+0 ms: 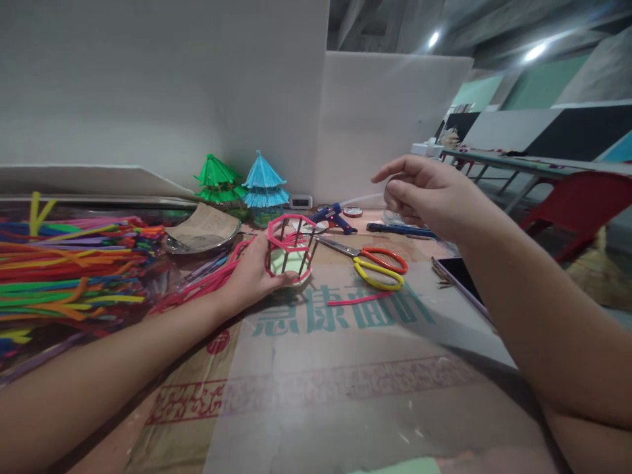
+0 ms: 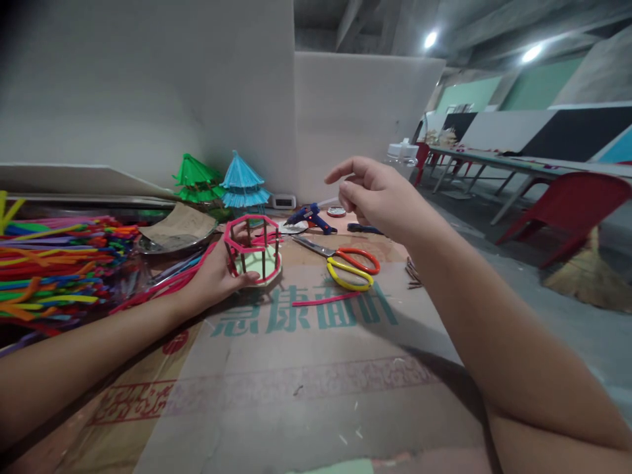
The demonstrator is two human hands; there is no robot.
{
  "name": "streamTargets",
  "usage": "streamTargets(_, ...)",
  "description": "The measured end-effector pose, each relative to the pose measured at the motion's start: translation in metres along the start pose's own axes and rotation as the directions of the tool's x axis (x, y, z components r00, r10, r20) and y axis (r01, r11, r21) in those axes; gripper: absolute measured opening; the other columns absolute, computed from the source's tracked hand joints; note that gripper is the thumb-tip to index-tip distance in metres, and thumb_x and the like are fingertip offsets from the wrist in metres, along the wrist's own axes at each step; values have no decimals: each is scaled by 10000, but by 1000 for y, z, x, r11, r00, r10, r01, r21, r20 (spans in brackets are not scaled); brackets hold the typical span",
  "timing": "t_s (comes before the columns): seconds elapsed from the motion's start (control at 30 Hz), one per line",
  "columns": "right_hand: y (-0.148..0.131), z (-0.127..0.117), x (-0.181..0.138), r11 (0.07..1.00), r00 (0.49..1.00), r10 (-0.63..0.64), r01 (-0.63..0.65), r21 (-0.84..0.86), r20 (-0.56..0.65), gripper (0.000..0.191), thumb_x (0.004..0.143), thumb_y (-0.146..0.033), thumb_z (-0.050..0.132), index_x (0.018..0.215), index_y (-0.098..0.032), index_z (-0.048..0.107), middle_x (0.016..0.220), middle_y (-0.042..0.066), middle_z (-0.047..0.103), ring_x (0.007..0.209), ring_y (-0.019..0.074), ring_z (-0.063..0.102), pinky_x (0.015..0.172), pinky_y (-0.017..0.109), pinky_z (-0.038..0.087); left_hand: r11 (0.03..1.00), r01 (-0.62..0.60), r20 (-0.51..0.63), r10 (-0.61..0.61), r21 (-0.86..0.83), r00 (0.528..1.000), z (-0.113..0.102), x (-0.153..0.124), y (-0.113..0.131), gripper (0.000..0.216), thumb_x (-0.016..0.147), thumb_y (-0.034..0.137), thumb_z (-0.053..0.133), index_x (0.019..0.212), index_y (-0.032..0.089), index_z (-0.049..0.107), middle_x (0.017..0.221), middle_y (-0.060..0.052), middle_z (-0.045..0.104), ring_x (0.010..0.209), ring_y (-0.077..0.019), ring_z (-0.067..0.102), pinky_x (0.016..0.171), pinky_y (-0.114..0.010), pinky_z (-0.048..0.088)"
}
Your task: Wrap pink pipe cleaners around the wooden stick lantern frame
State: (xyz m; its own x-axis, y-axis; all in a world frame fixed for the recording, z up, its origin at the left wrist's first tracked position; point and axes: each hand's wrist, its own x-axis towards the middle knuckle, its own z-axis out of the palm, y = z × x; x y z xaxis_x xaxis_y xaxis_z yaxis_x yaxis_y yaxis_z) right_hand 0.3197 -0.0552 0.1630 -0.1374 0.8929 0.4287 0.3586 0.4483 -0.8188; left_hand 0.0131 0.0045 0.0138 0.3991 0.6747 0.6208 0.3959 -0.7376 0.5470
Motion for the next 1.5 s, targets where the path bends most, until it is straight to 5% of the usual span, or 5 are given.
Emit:
streamTargets(0.33,4,8,0,912,993,-97,59,-407,-73,179,959,-162,574,1037,-196,732,602,-21,604,589,143,588,605,287,454,948,216,287,-144,-236,947,6,0,-13,631,880,496,737,1387,189,521,1417,-154,647,1320,-336,632,1130,-511,519)
streamTargets(0.73,3,6,-3,865,965,-190,79,-495,-178,154,963,-265,609,1047,-239,735,649,9,587,629,193,569,628,331,436,974,177,253,-137,-143,958,5,5,-6,392,897,323,640,1256,169,603,1201,-100,728,1208,-300,681,1128,-462,522)
streamTargets(1.03,-3,15,-6,844,981,-162,81,-530,-108,94,904,-243,659,944,-211,737,644,-9,591,545,137,475,558,294,377,926,200,226,-130,-320,965,5,6,-14,752,834,223,571,1575,222,436,1532,-97,598,1462,-301,532,1268,-534,392)
streamTargets(1.23,-5,16,-5,837,991,-82,14,-547,-101,82,926,-254,650,926,-217,723,575,-20,545,491,135,440,539,307,345,915,211,266,-121,-343,957,5,4,-15,885,882,309,677,1651,213,250,1601,-173,507,1488,-320,500,1263,-565,368)
streamTargets(1.5,0,10,-2,830,995,-24,-34,-557,-97,132,881,-202,645,957,-208,752,627,16,649,593,177,583,602,317,425,975,172,230,-137,-139,963,4,4,-11,721,887,442,721,1496,168,448,1430,-154,635,1306,-331,638,1149,-504,502)
